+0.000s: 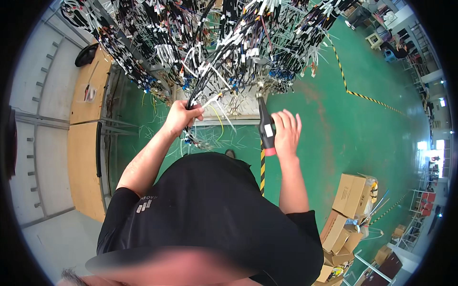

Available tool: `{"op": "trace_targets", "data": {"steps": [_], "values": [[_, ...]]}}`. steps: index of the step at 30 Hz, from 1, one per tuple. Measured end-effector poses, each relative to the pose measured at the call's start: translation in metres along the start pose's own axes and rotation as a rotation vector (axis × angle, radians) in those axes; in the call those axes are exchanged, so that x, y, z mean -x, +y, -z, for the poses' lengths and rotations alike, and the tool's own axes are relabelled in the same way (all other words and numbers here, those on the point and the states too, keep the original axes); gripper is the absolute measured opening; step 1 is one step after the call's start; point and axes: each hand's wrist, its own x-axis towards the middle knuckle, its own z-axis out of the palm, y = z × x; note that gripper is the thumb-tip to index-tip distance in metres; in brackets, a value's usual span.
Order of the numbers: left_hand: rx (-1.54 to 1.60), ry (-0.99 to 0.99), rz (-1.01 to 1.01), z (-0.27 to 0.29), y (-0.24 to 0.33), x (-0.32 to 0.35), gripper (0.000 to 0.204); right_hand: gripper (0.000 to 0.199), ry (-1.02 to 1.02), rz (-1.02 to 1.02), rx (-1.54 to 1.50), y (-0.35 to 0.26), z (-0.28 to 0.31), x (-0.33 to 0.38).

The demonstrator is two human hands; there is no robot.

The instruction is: Securing bundles of wires using a cable tie tensioning tool and trimming excess cable ties in a factory.

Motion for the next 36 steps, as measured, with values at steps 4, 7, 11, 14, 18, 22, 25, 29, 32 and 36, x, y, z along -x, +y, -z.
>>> {"op": "trace_targets", "data": {"steps": [4, 7, 11, 14, 18, 22, 25, 29, 32, 36], "values": [[0.018, -0.019, 0.032, -0.011, 0.0, 0.002, 0.012, 0.03, -0.024, -0.087, -0.226, -0.008, -0.01, 0.026], [0.133, -0.073, 0.059, -0.022, 0.003, 0.002, 0.011, 0.038, -0.032, -0.217, -0.54, -0.017, -0.023, 0.04], [0.176, -0.121, 0.072, -0.028, 0.009, 0.004, 0.01, 0.04, -0.339, -0.333, -1.037, -0.038, 0.001, 0.031], [0.198, -0.112, 0.085, -0.028, 0.012, 0.006, 0.01, 0.046, -0.435, -0.173, -1.148, -0.038, 0.002, 0.029], [0.229, -0.108, 0.102, -0.026, 0.013, 0.009, 0.012, 0.044, -0.465, -0.153, -1.2, -0.041, 0.003, 0.023], [0.258, -0.087, 0.091, -0.028, 0.012, 0.012, 0.009, 0.042, -0.466, -0.13, -1.12, -0.052, 0.011, 0.016], [0.23, -0.102, 0.073, -0.031, 0.017, 0.015, 0.01, 0.037, -0.353, -0.159, -1.013, -0.067, 0.007, 0.017], [0.193, -0.177, 0.03, -0.03, 0.013, 0.016, 0.011, 0.026, -0.207, -0.078, -0.916, -0.072, -0.005, 0.011], [0.187, -0.192, 0.019, -0.026, 0.013, 0.016, 0.012, 0.021, -0.228, -0.081, -0.845, -0.066, -0.006, 0.016], [0.192, -0.192, 0.027, -0.023, 0.009, 0.015, 0.014, 0.038, -0.186, -0.089, -0.762, -0.069, 0.002, 0.016]]}}
